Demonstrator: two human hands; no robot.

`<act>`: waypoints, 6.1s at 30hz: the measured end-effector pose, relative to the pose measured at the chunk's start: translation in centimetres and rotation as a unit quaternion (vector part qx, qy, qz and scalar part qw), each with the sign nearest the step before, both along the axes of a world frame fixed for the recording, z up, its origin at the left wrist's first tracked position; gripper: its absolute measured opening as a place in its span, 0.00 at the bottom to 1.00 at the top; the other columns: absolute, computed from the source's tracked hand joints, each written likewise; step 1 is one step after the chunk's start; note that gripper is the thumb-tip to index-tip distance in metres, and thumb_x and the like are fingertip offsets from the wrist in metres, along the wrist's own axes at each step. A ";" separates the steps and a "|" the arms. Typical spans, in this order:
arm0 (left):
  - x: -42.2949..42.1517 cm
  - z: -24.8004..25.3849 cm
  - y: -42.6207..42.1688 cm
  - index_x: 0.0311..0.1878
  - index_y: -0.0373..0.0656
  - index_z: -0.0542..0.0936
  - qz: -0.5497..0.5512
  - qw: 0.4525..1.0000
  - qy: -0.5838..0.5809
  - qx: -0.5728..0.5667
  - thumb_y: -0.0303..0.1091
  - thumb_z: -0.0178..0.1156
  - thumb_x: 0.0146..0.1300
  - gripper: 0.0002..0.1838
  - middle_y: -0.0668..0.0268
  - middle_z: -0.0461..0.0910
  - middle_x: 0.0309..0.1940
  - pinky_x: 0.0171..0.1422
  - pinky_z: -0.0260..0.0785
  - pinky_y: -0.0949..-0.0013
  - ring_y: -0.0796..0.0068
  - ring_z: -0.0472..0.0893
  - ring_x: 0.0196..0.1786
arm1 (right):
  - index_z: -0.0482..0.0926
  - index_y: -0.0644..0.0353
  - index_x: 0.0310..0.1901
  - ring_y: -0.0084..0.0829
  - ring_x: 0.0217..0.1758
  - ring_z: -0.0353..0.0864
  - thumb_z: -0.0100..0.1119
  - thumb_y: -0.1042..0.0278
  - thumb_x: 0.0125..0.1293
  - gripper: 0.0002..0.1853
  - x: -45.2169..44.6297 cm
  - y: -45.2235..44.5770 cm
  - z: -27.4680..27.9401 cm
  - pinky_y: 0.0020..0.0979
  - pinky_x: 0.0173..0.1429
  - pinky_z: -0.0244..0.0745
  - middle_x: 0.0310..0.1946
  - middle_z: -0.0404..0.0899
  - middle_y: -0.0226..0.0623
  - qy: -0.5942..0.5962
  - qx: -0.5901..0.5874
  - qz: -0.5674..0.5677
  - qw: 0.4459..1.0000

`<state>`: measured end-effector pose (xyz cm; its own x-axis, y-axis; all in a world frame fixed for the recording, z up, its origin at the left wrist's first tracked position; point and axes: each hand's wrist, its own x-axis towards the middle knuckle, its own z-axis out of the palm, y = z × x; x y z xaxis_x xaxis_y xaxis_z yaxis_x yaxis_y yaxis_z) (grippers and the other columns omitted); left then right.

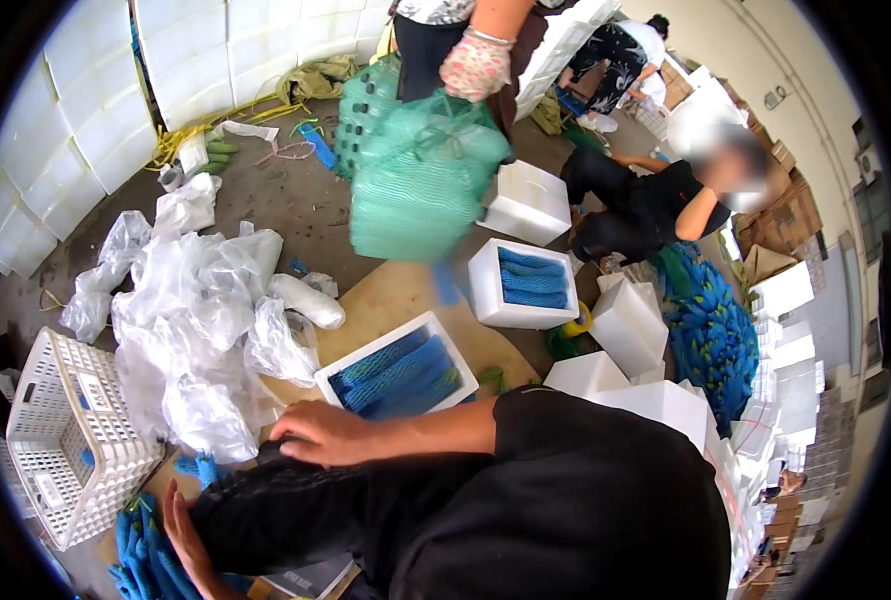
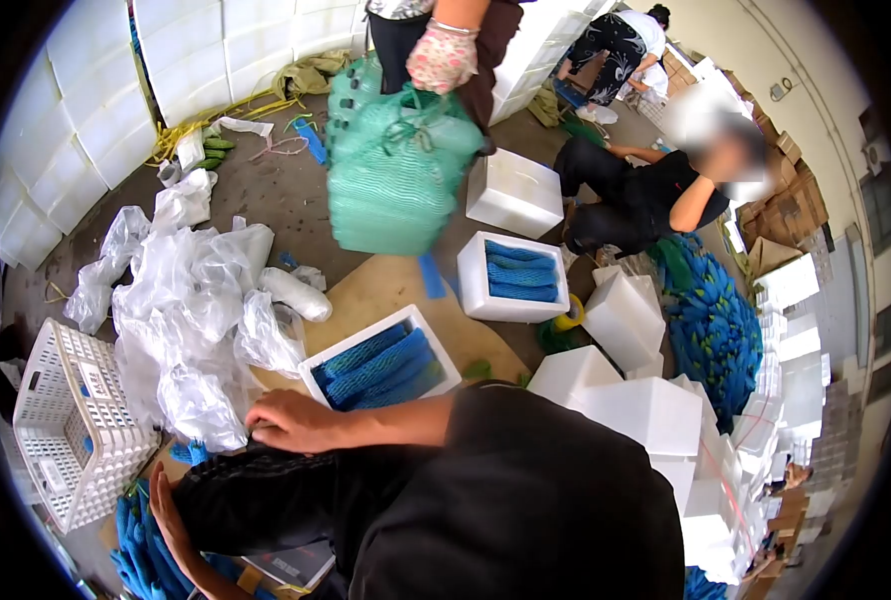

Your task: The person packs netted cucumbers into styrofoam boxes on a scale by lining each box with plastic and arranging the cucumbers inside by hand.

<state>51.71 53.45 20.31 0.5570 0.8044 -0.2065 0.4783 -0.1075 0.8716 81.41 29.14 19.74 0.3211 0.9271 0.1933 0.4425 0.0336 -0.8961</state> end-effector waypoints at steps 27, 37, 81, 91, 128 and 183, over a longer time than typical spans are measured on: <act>-0.7 0.3 -0.2 0.73 0.34 0.75 0.003 0.999 -0.003 -0.032 0.47 0.51 0.83 0.28 0.58 0.81 0.63 0.67 0.68 0.68 0.71 0.80 0.54 | 0.72 0.63 0.62 0.56 0.64 0.75 0.56 0.56 0.75 0.22 -7.8 2.0 -1.7 0.50 0.69 0.70 0.57 0.76 0.53 -0.021 0.087 0.138 0.986; -0.5 -0.1 -0.3 0.72 0.34 0.76 0.014 0.999 -0.027 -0.009 0.45 0.53 0.82 0.27 0.59 0.84 0.49 0.58 0.71 0.68 0.71 0.79 0.44 | 0.72 0.63 0.62 0.57 0.63 0.75 0.56 0.55 0.76 0.22 -7.8 1.9 -1.8 0.51 0.69 0.71 0.56 0.77 0.53 -0.022 0.091 0.132 0.987; -1.1 0.5 -0.8 0.73 0.33 0.75 0.016 1.000 -0.006 0.002 0.45 0.50 0.83 0.27 0.57 0.80 0.64 0.65 0.69 0.66 0.69 0.79 0.54 | 0.72 0.63 0.62 0.56 0.64 0.74 0.58 0.58 0.74 0.22 -7.8 2.0 -1.4 0.49 0.68 0.72 0.58 0.75 0.54 -0.007 0.051 0.154 0.987; -0.4 0.4 -1.3 0.73 0.32 0.75 0.035 0.999 -0.035 0.013 0.44 0.53 0.82 0.27 0.59 0.84 0.44 0.56 0.72 0.68 0.71 0.80 0.45 | 0.74 0.61 0.63 0.55 0.65 0.74 0.57 0.57 0.74 0.22 -7.8 2.2 -2.0 0.48 0.70 0.71 0.58 0.76 0.51 -0.037 0.063 0.137 0.988; -1.9 4.3 -8.4 0.69 0.34 0.78 0.172 0.970 -0.158 -0.070 0.46 0.45 0.83 0.27 0.57 0.81 0.66 0.77 0.62 0.68 0.67 0.76 0.70 | 0.92 0.51 0.36 0.42 0.57 0.84 0.59 0.55 0.61 0.15 1.4 -3.7 -27.4 0.58 0.77 0.58 0.42 0.89 0.40 -0.489 -0.289 0.358 0.741; -36.5 3.1 -30.8 0.76 0.41 0.73 0.349 0.909 0.201 -0.105 0.45 0.53 0.83 0.27 0.54 0.89 0.46 0.67 0.71 0.66 0.68 0.86 0.50 | 0.90 0.52 0.51 0.38 0.58 0.86 0.63 0.41 0.60 0.26 10.9 0.2 -19.0 0.48 0.68 0.70 0.51 0.88 0.38 -0.519 -0.464 0.298 0.652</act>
